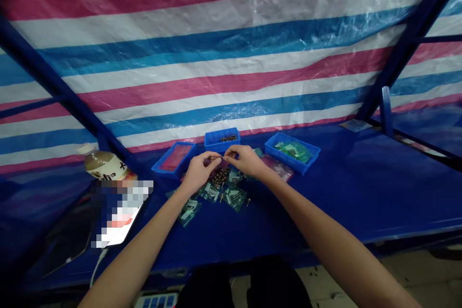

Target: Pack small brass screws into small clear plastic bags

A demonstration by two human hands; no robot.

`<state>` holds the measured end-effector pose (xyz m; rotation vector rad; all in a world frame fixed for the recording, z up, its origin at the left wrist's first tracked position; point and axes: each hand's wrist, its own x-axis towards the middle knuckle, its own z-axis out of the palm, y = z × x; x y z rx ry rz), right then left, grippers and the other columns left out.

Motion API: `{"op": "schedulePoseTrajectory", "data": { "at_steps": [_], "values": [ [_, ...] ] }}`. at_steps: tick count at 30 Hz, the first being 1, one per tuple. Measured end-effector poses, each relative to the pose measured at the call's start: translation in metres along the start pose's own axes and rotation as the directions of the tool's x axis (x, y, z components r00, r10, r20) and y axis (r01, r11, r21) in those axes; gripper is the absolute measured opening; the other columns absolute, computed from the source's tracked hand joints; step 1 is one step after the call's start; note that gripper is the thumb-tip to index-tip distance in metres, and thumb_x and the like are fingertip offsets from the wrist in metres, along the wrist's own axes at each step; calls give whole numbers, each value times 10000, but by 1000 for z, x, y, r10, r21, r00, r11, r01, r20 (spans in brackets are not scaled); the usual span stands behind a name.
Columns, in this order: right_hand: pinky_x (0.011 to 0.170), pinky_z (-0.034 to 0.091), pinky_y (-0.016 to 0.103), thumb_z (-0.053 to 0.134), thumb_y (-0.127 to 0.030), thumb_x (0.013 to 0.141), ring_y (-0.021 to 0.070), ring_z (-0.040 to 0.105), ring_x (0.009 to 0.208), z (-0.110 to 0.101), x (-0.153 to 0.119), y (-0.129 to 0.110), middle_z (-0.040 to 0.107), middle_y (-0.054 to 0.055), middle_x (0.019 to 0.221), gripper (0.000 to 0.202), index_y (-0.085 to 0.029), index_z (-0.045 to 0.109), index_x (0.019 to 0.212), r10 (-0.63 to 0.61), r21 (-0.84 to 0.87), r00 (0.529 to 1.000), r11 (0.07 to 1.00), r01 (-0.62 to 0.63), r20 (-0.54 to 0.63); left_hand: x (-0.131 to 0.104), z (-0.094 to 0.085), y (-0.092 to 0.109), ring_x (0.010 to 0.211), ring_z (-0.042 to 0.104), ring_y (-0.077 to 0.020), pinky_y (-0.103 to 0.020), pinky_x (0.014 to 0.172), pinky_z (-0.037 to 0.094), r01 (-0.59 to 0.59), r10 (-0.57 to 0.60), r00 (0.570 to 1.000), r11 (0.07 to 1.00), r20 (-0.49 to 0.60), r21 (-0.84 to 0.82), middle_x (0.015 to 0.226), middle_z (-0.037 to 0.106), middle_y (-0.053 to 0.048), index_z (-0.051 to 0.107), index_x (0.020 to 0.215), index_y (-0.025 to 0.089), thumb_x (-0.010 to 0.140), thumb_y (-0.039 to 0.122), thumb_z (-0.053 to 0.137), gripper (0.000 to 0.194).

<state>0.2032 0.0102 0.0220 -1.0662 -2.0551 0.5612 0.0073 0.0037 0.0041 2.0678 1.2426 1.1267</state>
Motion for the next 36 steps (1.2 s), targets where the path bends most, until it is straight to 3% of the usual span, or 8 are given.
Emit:
{"op": "schedulePoseTrajectory", "data": {
  "at_steps": [7, 14, 19, 24, 26, 28, 31, 36],
  "values": [
    [624, 414, 250, 542, -244, 840, 133, 599, 667, 1, -1, -1, 699, 27, 774, 158, -174, 684, 841, -1, -53, 998, 999, 4, 67, -1, 4, 0, 796, 639, -162, -285, 746, 500, -3, 3, 1000, 999, 6, 35, 898, 701, -37, 673, 966, 210, 853, 324, 586, 183],
    [604, 394, 251, 572, -214, 774, 129, 566, 627, 2, 6, 2, 667, 11, 688, 120, -176, 682, 746, -14, -56, 973, 998, 27, 229, -2, -10, 10, 780, 586, -155, -297, 775, 469, -25, 100, 956, 964, -276, 266, 931, 639, -54, 520, 1180, 196, 923, 380, 467, 320],
    [582, 390, 268, 554, -428, 835, 152, 568, 607, 11, 33, 20, 651, 29, 664, 319, -154, 681, 938, 156, -48, 981, 986, -162, -118, -5, -14, 11, 945, 561, -217, -326, 810, 441, 7, 141, 957, 861, -252, 508, 928, 628, -69, 566, 1070, 209, 956, 403, 379, 292],
    [553, 372, 259, 533, -420, 852, 146, 532, 542, 17, 24, 28, 584, -11, 590, 311, -166, 617, 1010, 188, -86, 955, 973, -212, -228, -8, -12, 7, 931, 538, -230, -319, 769, 432, 38, 106, 978, 758, -181, 651, 905, 625, -76, 599, 931, 205, 967, 373, 341, 310],
    [551, 367, 252, 525, -414, 858, 138, 522, 546, 15, 16, 26, 574, -14, 600, 271, -178, 621, 951, 150, -109, 973, 979, -170, -173, -8, -12, 5, 939, 533, -231, -317, 763, 431, 44, 96, 981, 734, -167, 678, 910, 624, -77, 599, 922, 201, 968, 350, 337, 305],
    [559, 370, 247, 546, -414, 847, 139, 535, 575, 12, 11, 23, 587, -9, 623, 249, -188, 640, 891, 110, -139, 994, 985, -107, 18, -8, -12, 4, 936, 532, -231, -314, 744, 431, 48, 76, 986, 717, -147, 695, 914, 625, -75, 601, 922, 199, 968, 334, 336, 301],
    [583, 379, 248, 588, -409, 822, 146, 567, 627, 6, 9, 19, 635, 8, 678, 231, -191, 666, 826, 92, -209, 952, 978, -30, 292, -8, -11, 3, 930, 532, -226, -311, 730, 431, 45, 56, 991, 702, -118, 711, 919, 628, -70, 607, 932, 200, 966, 320, 339, 296],
    [589, 379, 251, 632, -442, 784, 149, 576, 645, -5, 12, 18, 664, 32, 723, 265, -178, 654, 788, 149, -304, 928, 952, -41, 342, -8, -11, 3, 938, 527, -229, -313, 733, 435, 36, 67, 991, 684, -112, 729, 929, 628, -67, 612, 938, 206, 966, 337, 331, 311]
  ]
}}
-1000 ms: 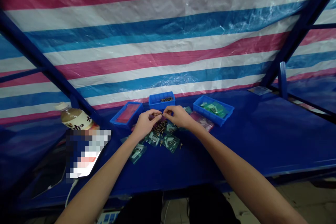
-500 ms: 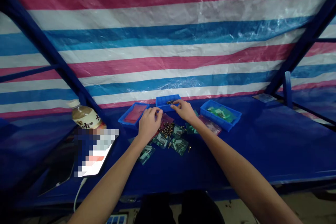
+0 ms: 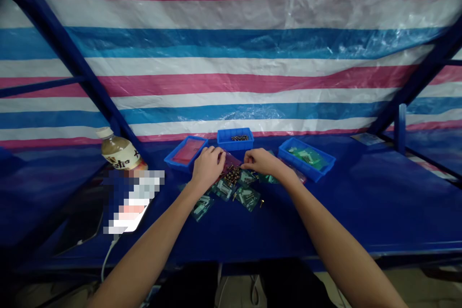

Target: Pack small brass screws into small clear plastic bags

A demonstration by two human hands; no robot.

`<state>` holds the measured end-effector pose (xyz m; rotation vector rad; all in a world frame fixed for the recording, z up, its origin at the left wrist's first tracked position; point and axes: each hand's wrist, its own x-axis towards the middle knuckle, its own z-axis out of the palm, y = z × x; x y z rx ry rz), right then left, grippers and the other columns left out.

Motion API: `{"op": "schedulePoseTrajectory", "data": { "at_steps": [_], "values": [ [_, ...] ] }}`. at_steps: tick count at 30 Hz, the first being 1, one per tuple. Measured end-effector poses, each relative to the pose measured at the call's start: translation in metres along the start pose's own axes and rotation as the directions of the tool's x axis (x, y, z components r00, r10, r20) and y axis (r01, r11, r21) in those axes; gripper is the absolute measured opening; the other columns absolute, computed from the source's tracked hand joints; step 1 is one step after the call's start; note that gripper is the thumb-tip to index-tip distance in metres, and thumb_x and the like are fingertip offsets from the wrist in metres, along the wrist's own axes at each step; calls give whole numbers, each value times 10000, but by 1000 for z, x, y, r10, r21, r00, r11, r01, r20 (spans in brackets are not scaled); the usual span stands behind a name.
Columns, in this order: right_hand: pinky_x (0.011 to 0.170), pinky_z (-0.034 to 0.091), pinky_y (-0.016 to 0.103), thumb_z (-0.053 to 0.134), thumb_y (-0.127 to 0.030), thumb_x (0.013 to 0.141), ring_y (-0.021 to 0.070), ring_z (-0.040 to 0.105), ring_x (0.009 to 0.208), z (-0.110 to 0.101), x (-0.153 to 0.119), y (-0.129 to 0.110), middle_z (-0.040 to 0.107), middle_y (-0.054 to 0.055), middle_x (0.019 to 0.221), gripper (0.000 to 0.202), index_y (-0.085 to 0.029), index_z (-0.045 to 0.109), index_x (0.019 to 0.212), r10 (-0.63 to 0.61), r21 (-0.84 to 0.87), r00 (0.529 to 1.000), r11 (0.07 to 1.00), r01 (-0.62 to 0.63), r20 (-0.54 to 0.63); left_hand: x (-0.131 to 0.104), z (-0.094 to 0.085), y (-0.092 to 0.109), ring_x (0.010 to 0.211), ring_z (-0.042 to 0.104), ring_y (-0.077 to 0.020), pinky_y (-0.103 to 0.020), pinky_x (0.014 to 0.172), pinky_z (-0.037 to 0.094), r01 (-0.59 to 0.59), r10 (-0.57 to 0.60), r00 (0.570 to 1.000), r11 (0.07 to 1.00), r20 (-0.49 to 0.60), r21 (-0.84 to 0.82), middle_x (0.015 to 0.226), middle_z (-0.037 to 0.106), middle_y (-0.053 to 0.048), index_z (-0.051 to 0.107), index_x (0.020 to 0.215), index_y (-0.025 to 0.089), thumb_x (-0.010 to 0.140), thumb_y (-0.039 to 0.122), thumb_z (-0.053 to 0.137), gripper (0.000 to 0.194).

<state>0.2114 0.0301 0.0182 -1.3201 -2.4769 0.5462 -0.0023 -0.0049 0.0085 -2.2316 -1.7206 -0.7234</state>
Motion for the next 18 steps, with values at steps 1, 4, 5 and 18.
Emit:
{"op": "schedulePoseTrajectory", "data": {
  "at_steps": [1, 4, 5, 18],
  "values": [
    [582, 375, 249, 652, -463, 763, 150, 575, 643, -2, -1, 1, 665, 33, 725, 284, -180, 652, 777, 8, -9, 1000, 1000, -8, 25, 0, 0, 0, 940, 527, -230, -313, 733, 436, 1, -1, 1000, 1000, 2, 3, 929, 627, -66, 612, 937, 208, 966, 341, 330, 313],
    [550, 352, 244, 700, -502, 701, 149, 567, 631, -3, -4, 5, 661, 28, 710, 322, -187, 649, 742, 13, -33, 995, 999, -10, 94, 0, 1, 0, 941, 525, -229, -312, 742, 437, 1, -1, 1000, 1000, 18, 9, 922, 626, -66, 616, 931, 213, 963, 355, 337, 314],
    [538, 342, 242, 702, -499, 697, 147, 563, 624, -2, -4, 6, 659, 26, 702, 316, -190, 648, 733, 10, -27, 994, 1000, -7, 104, 0, 2, 0, 938, 525, -228, -312, 749, 437, -4, 4, 1000, 1000, 19, 10, 917, 626, -67, 617, 929, 214, 961, 358, 343, 311],
    [563, 355, 234, 591, -256, 794, 129, 546, 621, -6, -4, 7, 653, 22, 695, 120, -177, 630, 713, -12, 121, 997, 992, 21, -75, 5, 2, 4, 861, 565, -221, -330, 762, 433, -103, 101, 995, 981, -25, -165, 859, 645, -60, 635, 887, 220, 938, 364, 399, 281]
  ]
}}
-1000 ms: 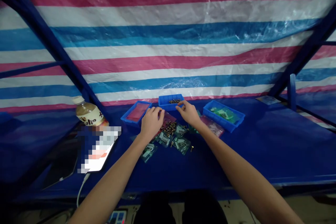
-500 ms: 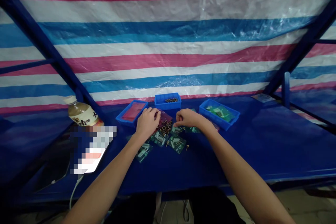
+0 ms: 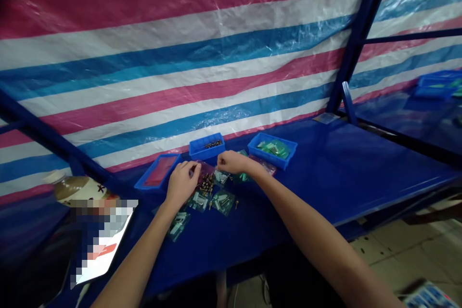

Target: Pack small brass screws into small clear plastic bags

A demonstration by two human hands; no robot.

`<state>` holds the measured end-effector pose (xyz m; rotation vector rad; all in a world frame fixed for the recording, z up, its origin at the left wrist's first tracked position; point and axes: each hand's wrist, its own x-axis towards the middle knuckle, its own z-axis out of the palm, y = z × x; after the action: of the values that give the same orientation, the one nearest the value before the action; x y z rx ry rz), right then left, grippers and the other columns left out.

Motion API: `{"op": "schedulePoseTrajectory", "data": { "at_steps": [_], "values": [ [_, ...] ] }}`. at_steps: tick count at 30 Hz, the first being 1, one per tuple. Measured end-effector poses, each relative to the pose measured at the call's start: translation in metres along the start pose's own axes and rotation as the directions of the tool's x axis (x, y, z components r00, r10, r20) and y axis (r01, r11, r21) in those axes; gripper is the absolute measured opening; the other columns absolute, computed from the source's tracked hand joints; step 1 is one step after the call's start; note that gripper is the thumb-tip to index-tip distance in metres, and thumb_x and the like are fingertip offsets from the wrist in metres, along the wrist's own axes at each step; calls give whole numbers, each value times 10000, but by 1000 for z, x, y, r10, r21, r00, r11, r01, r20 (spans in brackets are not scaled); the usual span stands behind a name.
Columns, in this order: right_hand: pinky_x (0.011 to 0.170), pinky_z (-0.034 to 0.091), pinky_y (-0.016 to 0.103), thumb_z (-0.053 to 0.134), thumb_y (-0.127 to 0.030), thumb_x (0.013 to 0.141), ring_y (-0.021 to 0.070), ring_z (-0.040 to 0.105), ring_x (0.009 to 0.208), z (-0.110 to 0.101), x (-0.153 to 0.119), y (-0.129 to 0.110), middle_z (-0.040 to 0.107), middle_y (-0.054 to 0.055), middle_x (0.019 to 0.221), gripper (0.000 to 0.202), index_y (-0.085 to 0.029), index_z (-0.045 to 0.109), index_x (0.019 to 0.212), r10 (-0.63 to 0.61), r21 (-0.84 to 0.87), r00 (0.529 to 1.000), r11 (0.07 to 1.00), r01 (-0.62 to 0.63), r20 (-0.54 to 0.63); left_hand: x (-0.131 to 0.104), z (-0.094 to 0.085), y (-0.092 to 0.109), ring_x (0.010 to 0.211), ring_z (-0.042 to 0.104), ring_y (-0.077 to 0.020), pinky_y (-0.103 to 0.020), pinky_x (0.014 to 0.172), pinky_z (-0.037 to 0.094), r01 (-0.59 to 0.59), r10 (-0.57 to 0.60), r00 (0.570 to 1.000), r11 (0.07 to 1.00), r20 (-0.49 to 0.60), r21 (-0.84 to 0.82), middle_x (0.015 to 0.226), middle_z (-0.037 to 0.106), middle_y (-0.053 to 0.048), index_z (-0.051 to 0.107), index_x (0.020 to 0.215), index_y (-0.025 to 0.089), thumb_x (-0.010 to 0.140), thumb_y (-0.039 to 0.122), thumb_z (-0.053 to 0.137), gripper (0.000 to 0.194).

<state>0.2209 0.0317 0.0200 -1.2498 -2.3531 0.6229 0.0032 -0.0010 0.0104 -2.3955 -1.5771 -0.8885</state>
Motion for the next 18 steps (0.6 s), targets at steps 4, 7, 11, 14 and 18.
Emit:
{"op": "schedulePoseTrajectory", "data": {
  "at_steps": [4, 7, 11, 14, 18],
  "values": [
    [606, 395, 240, 526, -322, 862, 124, 535, 654, -9, -2, -8, 604, 11, 729, 165, -172, 585, 828, -71, 249, 986, 963, 107, -149, 1, 0, 7, 782, 574, -181, -298, 730, 430, 18, -6, 999, 965, 45, -262, 820, 658, -35, 644, 879, 206, 920, 422, 448, 295],
    [586, 397, 241, 507, -369, 884, 108, 502, 605, -8, -1, -17, 555, -9, 703, 198, -176, 544, 869, -33, 446, 969, 883, 143, -244, 1, 3, 8, 675, 560, -154, -263, 631, 418, 121, -63, 988, 880, 139, -460, 745, 642, -15, 638, 873, 177, 869, 499, 520, 343],
    [577, 397, 244, 507, -423, 885, 107, 495, 594, -1, 0, -28, 538, -14, 713, 245, -179, 523, 899, -10, 517, 973, 846, 132, -232, 1, 7, 5, 712, 587, -157, -252, 640, 429, 188, -67, 977, 723, 202, -665, 825, 675, -32, 648, 952, 156, 866, 475, 538, 348],
    [600, 389, 245, 553, -435, 860, 124, 512, 649, 5, -1, -29, 547, -18, 713, 267, -182, 530, 940, -58, 402, 976, 905, 141, -212, 2, 7, 2, 719, 588, -161, -250, 632, 423, 184, -64, 978, 709, 198, -681, 842, 682, -37, 655, 971, 157, 874, 463, 530, 344],
    [574, 335, 239, 565, -406, 855, 118, 482, 628, 8, 0, -28, 543, -18, 688, 238, -179, 535, 788, -104, 176, 973, 974, 142, -206, 2, 6, 1, 612, 536, -145, -243, 557, 373, 157, -32, 972, 820, 231, -550, 710, 645, -4, 664, 900, 165, 884, 499, 489, 378]
  ]
}}
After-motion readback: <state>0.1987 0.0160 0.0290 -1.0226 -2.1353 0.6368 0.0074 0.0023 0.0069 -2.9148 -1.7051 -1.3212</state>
